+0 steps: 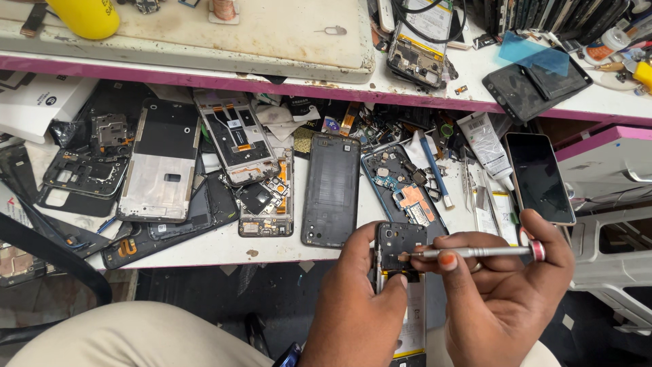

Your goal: The person holds a disassembled smartphone and uses a screwdriver to remove screws from the back metal plate. They carefully unscrew multiple fasteners while holding the device steady, then place the screwdriver down and inspect the phone's internal components.

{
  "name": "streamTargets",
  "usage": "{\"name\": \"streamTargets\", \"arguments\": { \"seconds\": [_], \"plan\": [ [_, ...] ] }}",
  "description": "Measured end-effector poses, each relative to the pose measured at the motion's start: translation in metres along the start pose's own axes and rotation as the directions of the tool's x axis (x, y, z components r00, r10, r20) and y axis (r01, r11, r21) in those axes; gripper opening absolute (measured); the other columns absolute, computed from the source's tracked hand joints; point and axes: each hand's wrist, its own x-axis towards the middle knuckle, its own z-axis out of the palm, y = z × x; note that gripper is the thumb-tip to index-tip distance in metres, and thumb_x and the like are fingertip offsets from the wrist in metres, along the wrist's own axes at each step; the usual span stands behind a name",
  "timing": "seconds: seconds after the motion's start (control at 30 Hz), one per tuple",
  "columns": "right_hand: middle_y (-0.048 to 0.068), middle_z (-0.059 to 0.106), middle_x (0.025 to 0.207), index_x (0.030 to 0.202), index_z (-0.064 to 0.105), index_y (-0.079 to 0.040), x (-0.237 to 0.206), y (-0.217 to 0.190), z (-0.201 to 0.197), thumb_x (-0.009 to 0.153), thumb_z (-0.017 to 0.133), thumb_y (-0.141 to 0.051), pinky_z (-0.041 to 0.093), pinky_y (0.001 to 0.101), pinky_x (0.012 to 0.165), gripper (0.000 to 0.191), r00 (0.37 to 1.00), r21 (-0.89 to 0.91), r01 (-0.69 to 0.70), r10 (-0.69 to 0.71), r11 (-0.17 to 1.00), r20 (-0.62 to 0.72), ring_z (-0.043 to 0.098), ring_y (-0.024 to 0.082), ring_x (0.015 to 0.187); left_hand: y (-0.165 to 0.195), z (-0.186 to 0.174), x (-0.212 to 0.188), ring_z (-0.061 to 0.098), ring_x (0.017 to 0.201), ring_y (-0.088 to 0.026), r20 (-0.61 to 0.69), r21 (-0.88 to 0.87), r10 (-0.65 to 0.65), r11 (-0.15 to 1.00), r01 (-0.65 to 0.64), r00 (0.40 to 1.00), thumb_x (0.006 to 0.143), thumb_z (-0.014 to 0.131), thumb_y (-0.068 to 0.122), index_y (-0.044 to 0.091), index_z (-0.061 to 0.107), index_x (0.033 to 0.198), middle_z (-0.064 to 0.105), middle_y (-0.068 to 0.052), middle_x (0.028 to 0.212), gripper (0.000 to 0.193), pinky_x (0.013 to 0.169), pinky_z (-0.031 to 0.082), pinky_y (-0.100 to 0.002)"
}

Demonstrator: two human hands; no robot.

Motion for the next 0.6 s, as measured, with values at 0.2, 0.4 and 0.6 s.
{"name": "streamTargets", "arguments": {
  "seconds": [0.2, 0.4, 0.6],
  "plan": [
    [0.026, 0.069, 0.105, 0.155, 0.021, -0.005, -0.004, -0.003, -0.003, 0.101, 0.063, 0.010, 0.066, 0.0369, 0.086, 0.070, 0.996, -0.152, 0.082, -0.085, 0.985, -0.013, 0.075, 0.027, 0.092, 0.016, -0.004, -0.003, 0.078, 0.103, -0.011, -0.056, -0.039, 0.004, 0.999, -0.007, 0.998, 0.086, 0.064, 0.006, 0.014, 0.048, 0.143, 0.080, -0.007, 0.110, 0.060, 0.090, 0.057, -0.029],
    [0.025, 0.066, 0.107, 0.151, 0.021, -0.004, -0.004, -0.005, 0.001, 0.101, 0.063, 0.010, 0.068, 0.0378, 0.087, 0.067, 0.990, -0.169, 0.099, -0.114, 0.981, -0.077, 0.073, 0.026, 0.089, 0.025, -0.007, -0.005, 0.077, 0.100, -0.009, -0.054, -0.081, -0.050, 0.996, 0.045, 0.997, 0.087, 0.060, 0.007, 0.014, 0.048, 0.143, 0.081, -0.006, 0.107, 0.057, 0.089, 0.056, -0.028],
    [0.025, 0.069, 0.104, 0.151, 0.018, -0.006, -0.001, -0.005, -0.001, 0.104, 0.062, 0.008, 0.069, 0.0386, 0.086, 0.065, 0.987, -0.223, 0.132, -0.148, 0.966, -0.059, 0.076, 0.027, 0.088, 0.025, -0.005, -0.004, 0.076, 0.101, -0.010, -0.054, -0.092, -0.049, 0.995, 0.044, 0.997, 0.087, 0.061, 0.007, 0.013, 0.048, 0.142, 0.080, -0.007, 0.107, 0.057, 0.090, 0.056, -0.028]
  ]
}}
